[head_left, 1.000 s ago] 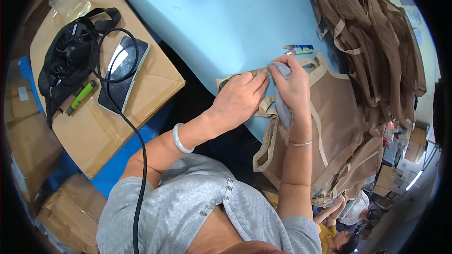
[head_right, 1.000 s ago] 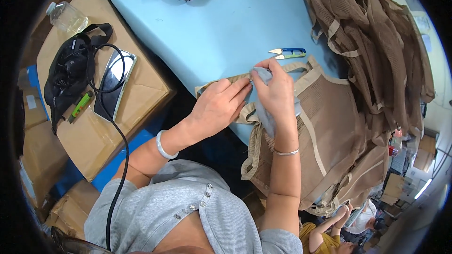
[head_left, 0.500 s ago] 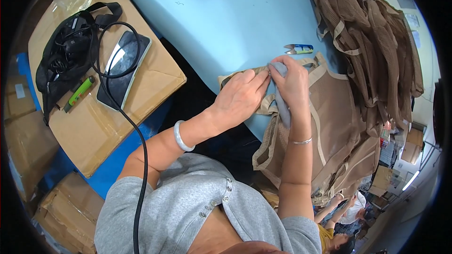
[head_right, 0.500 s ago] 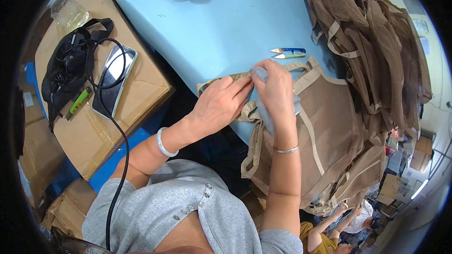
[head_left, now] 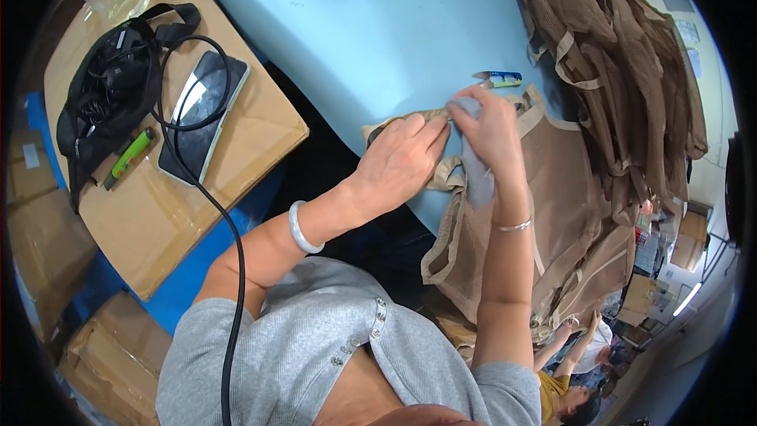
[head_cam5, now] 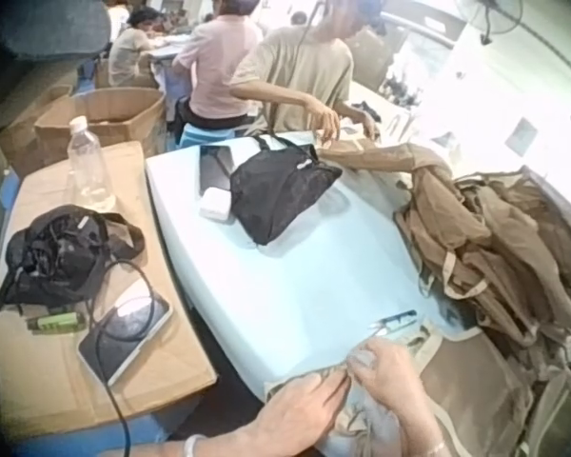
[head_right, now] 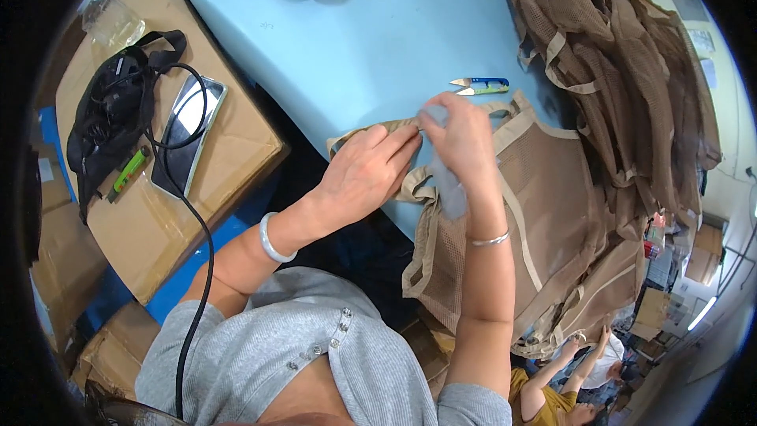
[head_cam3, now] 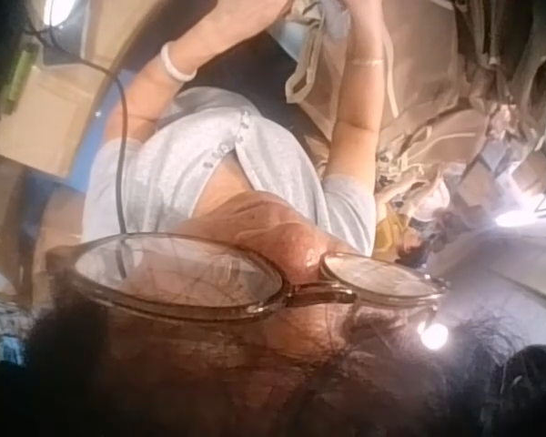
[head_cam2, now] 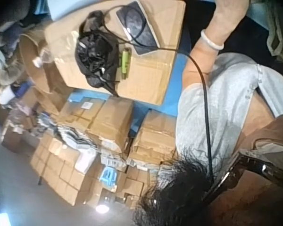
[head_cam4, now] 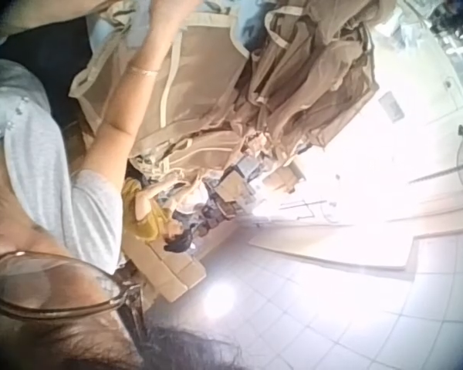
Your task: Applying finishing liquid to the straps and seams of mesh bags using a cloth.
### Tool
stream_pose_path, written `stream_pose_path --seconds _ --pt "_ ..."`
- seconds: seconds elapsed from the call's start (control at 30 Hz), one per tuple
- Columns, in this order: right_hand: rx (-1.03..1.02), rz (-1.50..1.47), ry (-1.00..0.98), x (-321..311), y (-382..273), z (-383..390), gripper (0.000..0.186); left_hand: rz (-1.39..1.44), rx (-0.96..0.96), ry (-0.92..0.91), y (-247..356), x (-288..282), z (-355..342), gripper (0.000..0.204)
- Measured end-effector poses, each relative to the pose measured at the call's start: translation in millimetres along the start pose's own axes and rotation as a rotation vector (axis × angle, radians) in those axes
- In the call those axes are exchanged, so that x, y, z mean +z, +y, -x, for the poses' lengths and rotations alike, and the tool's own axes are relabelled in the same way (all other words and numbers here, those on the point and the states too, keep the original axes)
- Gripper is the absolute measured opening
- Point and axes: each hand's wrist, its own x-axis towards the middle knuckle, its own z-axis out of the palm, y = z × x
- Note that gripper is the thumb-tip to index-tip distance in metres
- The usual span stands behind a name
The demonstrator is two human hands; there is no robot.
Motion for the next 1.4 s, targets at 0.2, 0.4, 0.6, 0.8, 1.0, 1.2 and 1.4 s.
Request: stream_pose_path --seconds 0.2,0.4,0.6,0.8,1.0,1.2,1.4 --pt "0.003 0.015 -0.022 -1.4 3.0 -5.6 0.024 -0.016 -0.002 -0.002 -0.5 0.5 -0.7 0.035" --pt "-0.029 -0.006 -0.013 -2.2 4.8 -7.5 0.023 -0.014 0.001 0.009 -0.7 0.4 -0.9 0.034" --pt "-0.086 0.001 0.003 -2.9 8.0 -9.6 0.023 0.001 -0.002 0.006 -0.7 0.6 -1.6 0.034" --pt "-0.078 0.005 -0.043 -5.3 4.3 -8.9 0.022 -0.012 0.005 0.019 -2.3 1.9 -1.4 0.035" --pt "-0.09 0.039 -0.007 -7.7 9.8 -9.7 0.021 -0.017 0.009 -0.003 -0.4 -1.1 -2.8 0.035" --pt "-0.085 0.092 0.017 -8.0 15.6 -11.3 0.023 -0.024 0.013 -0.016 0.3 -0.9 -2.7 0.034" --pt "-0.081 0.087 0.024 -8.9 15.7 -11.8 0.022 -0.024 0.009 -0.002 0.9 -0.9 -2.5 0.034"
